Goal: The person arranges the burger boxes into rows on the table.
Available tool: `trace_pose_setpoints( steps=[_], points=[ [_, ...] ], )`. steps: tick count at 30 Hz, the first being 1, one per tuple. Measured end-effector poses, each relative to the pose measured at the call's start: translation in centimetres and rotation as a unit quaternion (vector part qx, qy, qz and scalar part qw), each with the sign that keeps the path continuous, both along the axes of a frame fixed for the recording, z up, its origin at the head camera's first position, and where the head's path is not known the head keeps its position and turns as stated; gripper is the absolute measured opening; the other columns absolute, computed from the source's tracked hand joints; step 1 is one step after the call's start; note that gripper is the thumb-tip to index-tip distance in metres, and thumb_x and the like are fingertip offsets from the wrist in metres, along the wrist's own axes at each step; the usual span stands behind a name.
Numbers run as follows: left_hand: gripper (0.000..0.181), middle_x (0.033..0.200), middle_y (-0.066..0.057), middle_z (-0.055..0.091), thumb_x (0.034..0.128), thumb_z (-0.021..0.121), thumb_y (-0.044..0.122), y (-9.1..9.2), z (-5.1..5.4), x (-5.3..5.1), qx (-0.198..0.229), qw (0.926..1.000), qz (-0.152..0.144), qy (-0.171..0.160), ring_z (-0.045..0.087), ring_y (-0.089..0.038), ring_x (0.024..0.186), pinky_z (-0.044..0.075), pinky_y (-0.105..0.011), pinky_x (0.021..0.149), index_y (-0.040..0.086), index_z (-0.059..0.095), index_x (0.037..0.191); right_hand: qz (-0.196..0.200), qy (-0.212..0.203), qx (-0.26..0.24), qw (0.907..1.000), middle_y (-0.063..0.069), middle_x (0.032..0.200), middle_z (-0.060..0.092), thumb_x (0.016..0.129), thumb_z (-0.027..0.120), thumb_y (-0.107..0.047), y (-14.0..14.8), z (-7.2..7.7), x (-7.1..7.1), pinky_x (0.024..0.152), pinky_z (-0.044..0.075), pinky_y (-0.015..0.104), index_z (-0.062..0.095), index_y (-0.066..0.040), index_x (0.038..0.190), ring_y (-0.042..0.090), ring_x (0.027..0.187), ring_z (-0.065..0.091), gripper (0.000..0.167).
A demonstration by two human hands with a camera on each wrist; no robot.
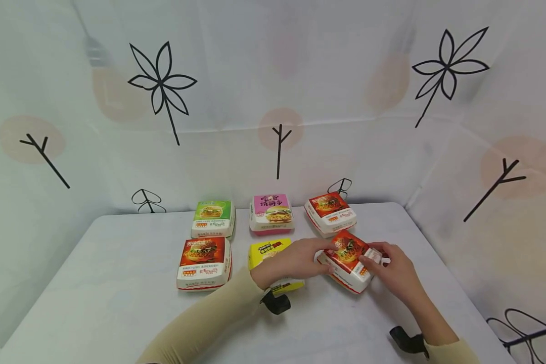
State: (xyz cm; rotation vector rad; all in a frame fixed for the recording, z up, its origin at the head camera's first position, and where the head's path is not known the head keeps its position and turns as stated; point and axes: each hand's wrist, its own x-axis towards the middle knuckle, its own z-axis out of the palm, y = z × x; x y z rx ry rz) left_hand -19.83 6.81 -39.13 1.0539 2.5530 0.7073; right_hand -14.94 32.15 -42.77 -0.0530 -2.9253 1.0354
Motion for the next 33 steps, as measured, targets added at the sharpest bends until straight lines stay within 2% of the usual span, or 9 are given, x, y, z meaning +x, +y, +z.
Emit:
trace_pose_setpoints(
  steps=[5,12,21,28,33],
  points=[
    [0.052,0.144,0.016,0.05,0.0945,0.067,0.041,0.3,-0.2,-0.2,0.003,1.0,-0.004,-0.001,0.048,-0.006,0.125,0.042,-0.027,0.103,0.031,0.053,0.144,0.012,0.015,-0.002,0.9998,0.029,0.129,0.052,0.094,0.066,-0.046,0.0,-0.1,0.6,0.091,0.05,0.059,0.049,0.006,0.136,0.042,0.115,0.049,0.069],
    [0.052,0.149,0.015,0.046,0.0949,0.066,0.04,0.8,-0.6,-0.5,0.018,0.9996,-0.011,-0.017,0.043,-0.006,0.133,0.039,-0.029,0.107,0.029,0.053,0.144,0.023,0.005,-0.011,0.9997,0.033,0.14,0.04,0.095,0.065,-0.045,-0.2,0.0,1.2,0.094,0.042,0.069,0.042,0.004,0.143,0.051,0.126,0.038,0.073],
    [0.055,0.15,0.018,0.042,0.092,0.071,0.04,1.2,-0.9,-1.0,0.054,0.9972,-0.001,-0.051,0.039,-0.005,0.136,0.037,-0.03,0.109,0.032,0.052,0.143,0.047,0.024,-0.011,0.9986,0.029,0.145,0.037,0.094,0.068,-0.039,-0.1,-0.3,1.8,0.093,0.039,0.073,0.049,-0.003,0.143,0.052,0.129,0.034,0.064],
    [0.056,0.15,0.017,0.043,0.0909,0.072,0.039,1.3,-0.8,-1.1,0.052,0.9977,-0.006,-0.043,0.038,-0.005,0.137,0.034,-0.029,0.111,0.03,0.054,0.143,0.057,0.01,-0.032,0.9978,0.029,0.146,0.033,0.092,0.071,-0.037,-0.3,-0.2,2.3,0.095,0.034,0.076,0.047,-0.003,0.145,0.052,0.131,0.031,0.068],
    [0.056,0.151,0.018,0.042,0.0905,0.073,0.038,1.5,-1.0,-1.1,0.051,0.9979,-0.004,-0.04,0.037,-0.005,0.138,0.034,-0.03,0.111,0.031,0.054,0.142,0.048,0.01,-0.025,0.9985,0.03,0.146,0.033,0.092,0.072,-0.039,-0.5,-0.2,2.7,0.096,0.034,0.075,0.045,-0.002,0.146,0.053,0.13,0.031,0.07]
  ],
)
